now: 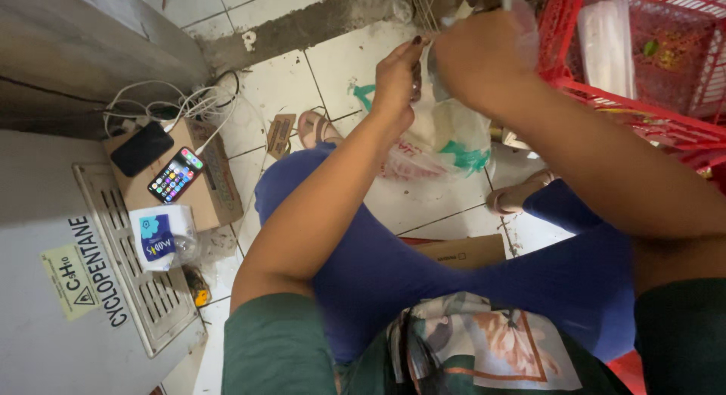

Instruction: The person bags small items using a scoop and plastic bags, then places the filled bags into a red crate.

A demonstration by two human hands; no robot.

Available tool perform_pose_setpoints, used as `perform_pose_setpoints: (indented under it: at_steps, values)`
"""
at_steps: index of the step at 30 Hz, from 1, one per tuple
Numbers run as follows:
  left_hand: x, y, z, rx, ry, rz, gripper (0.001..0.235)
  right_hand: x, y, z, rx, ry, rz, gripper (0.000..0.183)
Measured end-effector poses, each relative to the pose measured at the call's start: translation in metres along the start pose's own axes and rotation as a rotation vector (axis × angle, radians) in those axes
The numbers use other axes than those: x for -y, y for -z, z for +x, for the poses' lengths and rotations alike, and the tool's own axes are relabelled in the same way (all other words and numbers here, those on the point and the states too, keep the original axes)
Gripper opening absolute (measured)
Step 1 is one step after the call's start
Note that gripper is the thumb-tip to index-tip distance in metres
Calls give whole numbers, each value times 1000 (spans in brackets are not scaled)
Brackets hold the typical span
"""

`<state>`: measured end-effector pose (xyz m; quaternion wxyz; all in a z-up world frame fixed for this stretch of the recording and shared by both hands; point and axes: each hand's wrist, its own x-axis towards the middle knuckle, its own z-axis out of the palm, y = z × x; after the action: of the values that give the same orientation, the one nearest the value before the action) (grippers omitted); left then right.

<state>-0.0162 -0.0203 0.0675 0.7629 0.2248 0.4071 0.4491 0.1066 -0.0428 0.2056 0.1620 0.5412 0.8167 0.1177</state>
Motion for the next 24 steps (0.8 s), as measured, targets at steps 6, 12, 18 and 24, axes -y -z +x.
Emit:
perform_pose_setpoints:
  at_steps: [6,12,18,24]
  values:
    - [-26,27,-8,-90,-23,-8,27,-53,-42,-45,50,-164,205,38]
    - [-53,41,-31,-115,-74,3,32,-1,-238,-22,690,-180,379,29]
    - [-70,48,-44,-188,-72,23,36,83,-400,-23,356,-370,609,28]
    - [-71,43,-30,-252,1,68,39,153,-473,-16,95,-539,965,30]
